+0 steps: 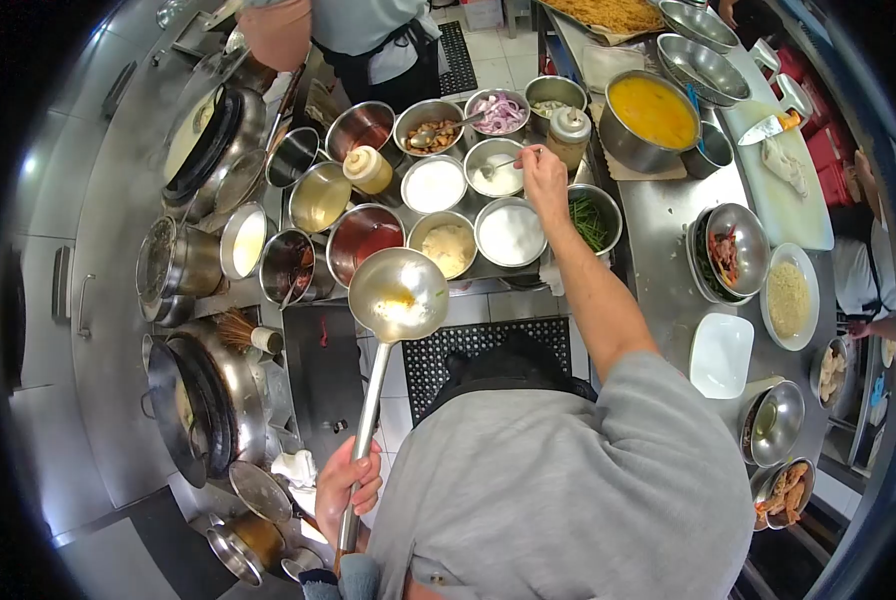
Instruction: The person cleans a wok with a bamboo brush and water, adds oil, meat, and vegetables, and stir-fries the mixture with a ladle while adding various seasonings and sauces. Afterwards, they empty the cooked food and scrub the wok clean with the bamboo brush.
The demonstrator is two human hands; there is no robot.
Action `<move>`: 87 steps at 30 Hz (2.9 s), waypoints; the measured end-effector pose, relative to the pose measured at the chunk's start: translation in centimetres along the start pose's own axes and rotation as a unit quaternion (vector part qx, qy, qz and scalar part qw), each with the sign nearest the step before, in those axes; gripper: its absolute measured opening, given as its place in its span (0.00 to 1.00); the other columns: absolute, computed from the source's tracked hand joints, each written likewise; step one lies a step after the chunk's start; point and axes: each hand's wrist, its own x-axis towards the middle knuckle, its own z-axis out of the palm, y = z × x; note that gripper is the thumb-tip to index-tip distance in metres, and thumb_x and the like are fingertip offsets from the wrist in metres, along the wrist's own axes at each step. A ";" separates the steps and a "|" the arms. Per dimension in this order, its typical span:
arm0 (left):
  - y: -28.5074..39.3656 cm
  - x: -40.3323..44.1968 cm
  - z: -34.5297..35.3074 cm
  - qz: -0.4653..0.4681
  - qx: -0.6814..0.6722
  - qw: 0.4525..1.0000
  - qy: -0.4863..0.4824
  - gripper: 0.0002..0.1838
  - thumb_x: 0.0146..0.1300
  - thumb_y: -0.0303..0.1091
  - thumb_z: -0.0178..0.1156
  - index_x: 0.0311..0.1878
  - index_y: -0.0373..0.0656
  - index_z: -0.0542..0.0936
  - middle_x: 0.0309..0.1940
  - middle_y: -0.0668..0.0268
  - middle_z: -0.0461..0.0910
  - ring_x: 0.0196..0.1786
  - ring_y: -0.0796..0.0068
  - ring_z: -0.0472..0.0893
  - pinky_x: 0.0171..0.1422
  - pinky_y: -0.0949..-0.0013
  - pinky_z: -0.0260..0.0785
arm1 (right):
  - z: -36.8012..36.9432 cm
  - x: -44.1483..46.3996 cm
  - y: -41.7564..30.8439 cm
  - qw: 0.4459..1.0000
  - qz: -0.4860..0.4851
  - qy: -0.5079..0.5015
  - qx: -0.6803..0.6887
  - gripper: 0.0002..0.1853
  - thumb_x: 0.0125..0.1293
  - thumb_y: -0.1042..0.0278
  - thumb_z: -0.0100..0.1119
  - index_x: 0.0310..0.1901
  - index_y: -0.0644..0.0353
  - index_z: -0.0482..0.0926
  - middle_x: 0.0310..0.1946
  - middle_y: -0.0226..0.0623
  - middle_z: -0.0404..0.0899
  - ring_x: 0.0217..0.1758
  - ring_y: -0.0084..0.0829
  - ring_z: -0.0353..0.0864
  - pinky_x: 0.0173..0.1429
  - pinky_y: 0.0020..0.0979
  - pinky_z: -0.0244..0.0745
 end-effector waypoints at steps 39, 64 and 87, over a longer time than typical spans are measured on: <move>-2.1 0.6 -0.4 0.012 -0.037 0.999 0.015 0.11 0.67 0.30 0.55 0.49 0.37 0.68 0.23 0.72 0.62 0.13 0.89 0.59 0.11 0.82 0.51 | 5.1 -0.4 -0.7 0.981 0.014 -0.122 0.147 0.16 0.69 0.59 0.49 0.38 0.62 0.83 0.29 0.36 0.87 0.28 0.22 0.76 0.36 0.26 0.68; -4.2 -1.2 -3.3 -0.001 -0.046 0.998 0.048 0.10 0.68 0.28 0.52 0.49 0.37 0.68 0.23 0.71 0.63 0.14 0.87 0.59 0.13 0.81 0.51 | 1.3 -7.1 -3.4 0.957 -0.063 -0.281 -0.023 0.16 0.72 0.61 0.50 0.41 0.66 0.81 0.31 0.37 0.86 0.34 0.25 0.82 0.42 0.27 0.73; -5.9 -0.6 -2.3 0.015 -0.073 0.995 0.058 0.08 0.67 0.26 0.52 0.47 0.37 0.68 0.22 0.72 0.64 0.14 0.88 0.59 0.13 0.81 0.51 | 1.5 -7.2 -0.9 0.946 0.025 -0.293 0.135 0.17 0.71 0.58 0.50 0.39 0.66 0.81 0.31 0.37 0.86 0.37 0.27 0.84 0.50 0.26 0.72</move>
